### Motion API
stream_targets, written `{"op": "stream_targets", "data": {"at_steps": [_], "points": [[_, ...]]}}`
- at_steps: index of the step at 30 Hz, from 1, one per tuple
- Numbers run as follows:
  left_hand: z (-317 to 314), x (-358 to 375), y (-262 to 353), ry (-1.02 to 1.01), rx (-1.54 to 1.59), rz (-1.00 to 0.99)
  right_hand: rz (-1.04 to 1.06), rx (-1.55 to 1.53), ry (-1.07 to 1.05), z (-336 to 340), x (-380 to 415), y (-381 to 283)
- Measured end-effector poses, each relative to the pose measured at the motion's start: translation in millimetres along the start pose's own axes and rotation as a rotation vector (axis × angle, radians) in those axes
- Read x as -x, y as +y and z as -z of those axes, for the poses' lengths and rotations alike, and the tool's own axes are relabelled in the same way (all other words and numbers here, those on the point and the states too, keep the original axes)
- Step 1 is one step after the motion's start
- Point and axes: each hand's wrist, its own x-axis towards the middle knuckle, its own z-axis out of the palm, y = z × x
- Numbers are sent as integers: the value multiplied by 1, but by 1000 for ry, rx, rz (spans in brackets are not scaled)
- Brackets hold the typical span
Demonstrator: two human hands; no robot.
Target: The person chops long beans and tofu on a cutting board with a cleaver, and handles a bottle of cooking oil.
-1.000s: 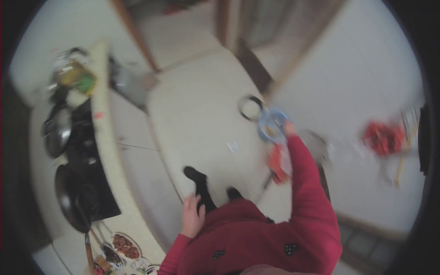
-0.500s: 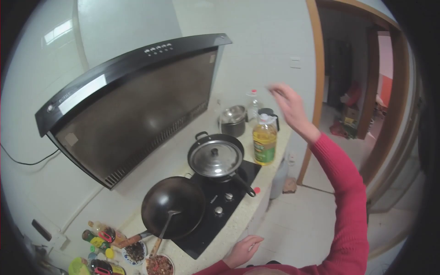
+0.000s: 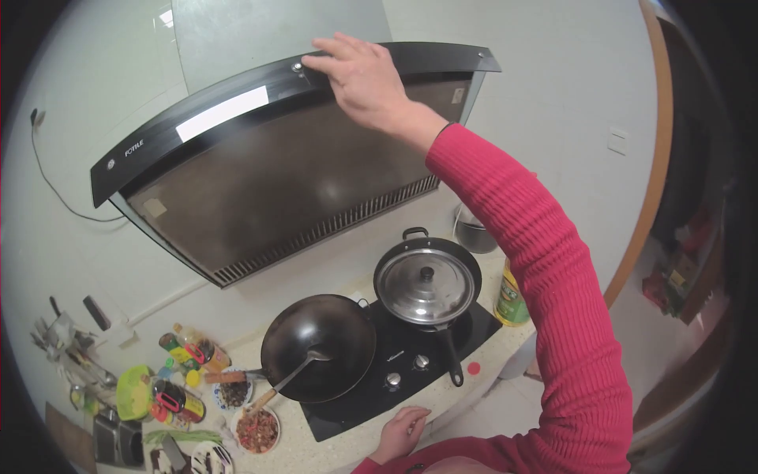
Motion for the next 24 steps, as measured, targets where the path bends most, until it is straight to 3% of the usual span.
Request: {"op": "stream_targets", "data": {"at_steps": [5, 11, 14, 18, 23, 24], "points": [[-23, -13, 11, 35, -65, -28, -120, -178, 22, -1, 4, 11], [-30, -6, 2, 59, -87, 73, -8, 53, 184, -8, 17, 17], [-30, -11, 6, 26, -96, 62, 190, 234, 114, 9, 11, 16], [-31, -18, 14, -59, -133, 13, 87, 31, -210, 40, -4, 9], [-28, -7, 3, -49, -140, -27, 149, 118, -55, 20, -2, 3], [-26, -6, 2, -51, -134, -23, 125, 78, -105, 24, -11, 1]]}}
